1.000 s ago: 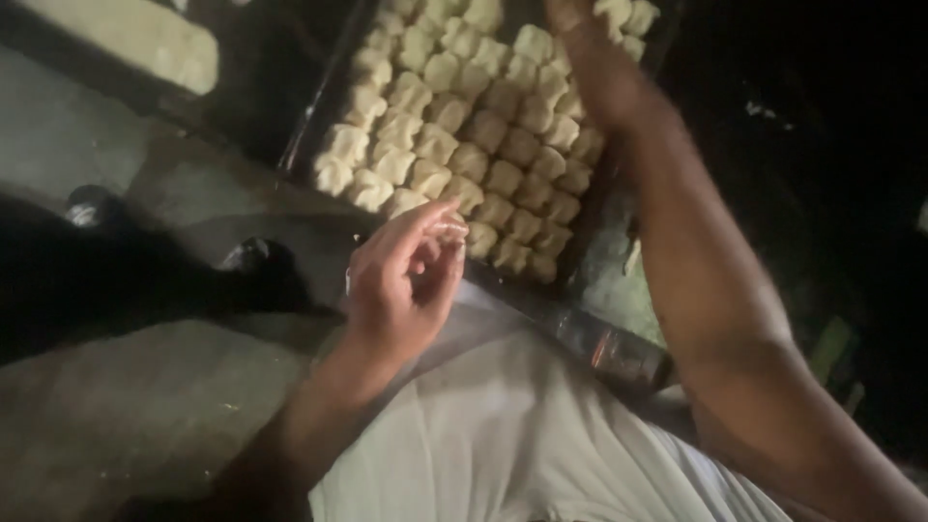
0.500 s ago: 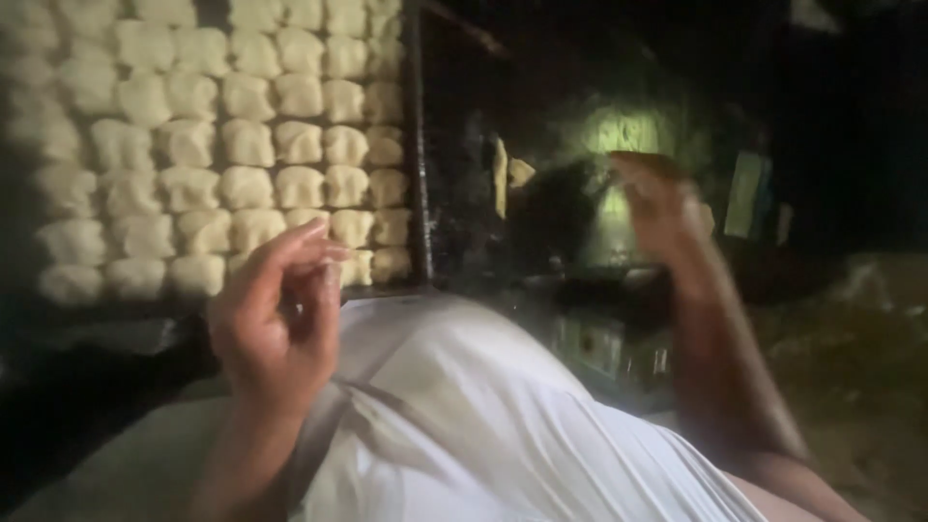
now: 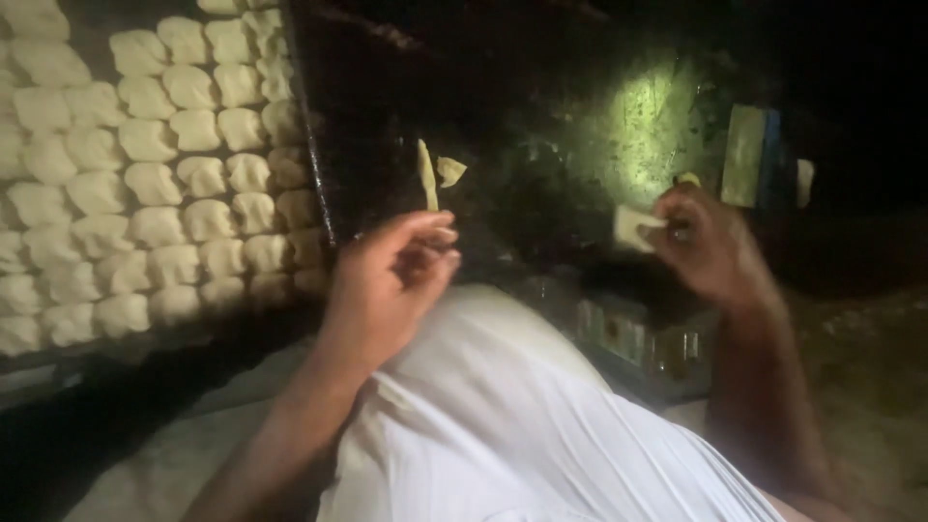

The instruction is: The person twists and folds small dough pieces by hand and places them in rows on a tray. They then cut a long strip of dough into pieces with a dough scraper, shape the pieces, and arrange them on the tray, finally lifting the filled tray away.

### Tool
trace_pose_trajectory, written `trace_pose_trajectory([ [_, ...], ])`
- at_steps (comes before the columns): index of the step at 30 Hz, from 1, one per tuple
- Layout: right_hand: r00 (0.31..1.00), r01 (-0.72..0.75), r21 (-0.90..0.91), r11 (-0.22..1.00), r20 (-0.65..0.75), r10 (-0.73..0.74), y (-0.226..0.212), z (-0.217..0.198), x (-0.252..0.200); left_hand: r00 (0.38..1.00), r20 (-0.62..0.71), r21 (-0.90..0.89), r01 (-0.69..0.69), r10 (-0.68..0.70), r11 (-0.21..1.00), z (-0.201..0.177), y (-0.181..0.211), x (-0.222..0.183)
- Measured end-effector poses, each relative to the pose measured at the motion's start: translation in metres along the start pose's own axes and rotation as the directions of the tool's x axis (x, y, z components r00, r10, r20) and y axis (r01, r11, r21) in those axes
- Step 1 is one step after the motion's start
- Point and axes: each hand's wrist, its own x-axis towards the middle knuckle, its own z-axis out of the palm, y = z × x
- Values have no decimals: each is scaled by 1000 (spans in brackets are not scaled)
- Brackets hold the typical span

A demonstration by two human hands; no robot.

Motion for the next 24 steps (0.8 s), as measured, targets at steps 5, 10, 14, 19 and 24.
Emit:
trace_pose_trajectory([
  [5,930,201,200,959,267,-251,-54,26,5,982,175,1,-73,72,997,42,9,19],
  [10,865,221,580,784,256,-432,-88,64,7,858,253,123,430,-447,894,59,-9,24],
  [14,574,771,-141,621,-268,-774,-105,79,-8,865,109,-484,477,-490,734,49,-2,23],
  [19,511,787,-232,571,-273,-815,-77,101,-4,908,163,-388,418,-385,821,45,10,11],
  [24,669,739,125,662,-252,-699,-116,80,-2,996,-44,18,-73,74,997,39,6,-6],
])
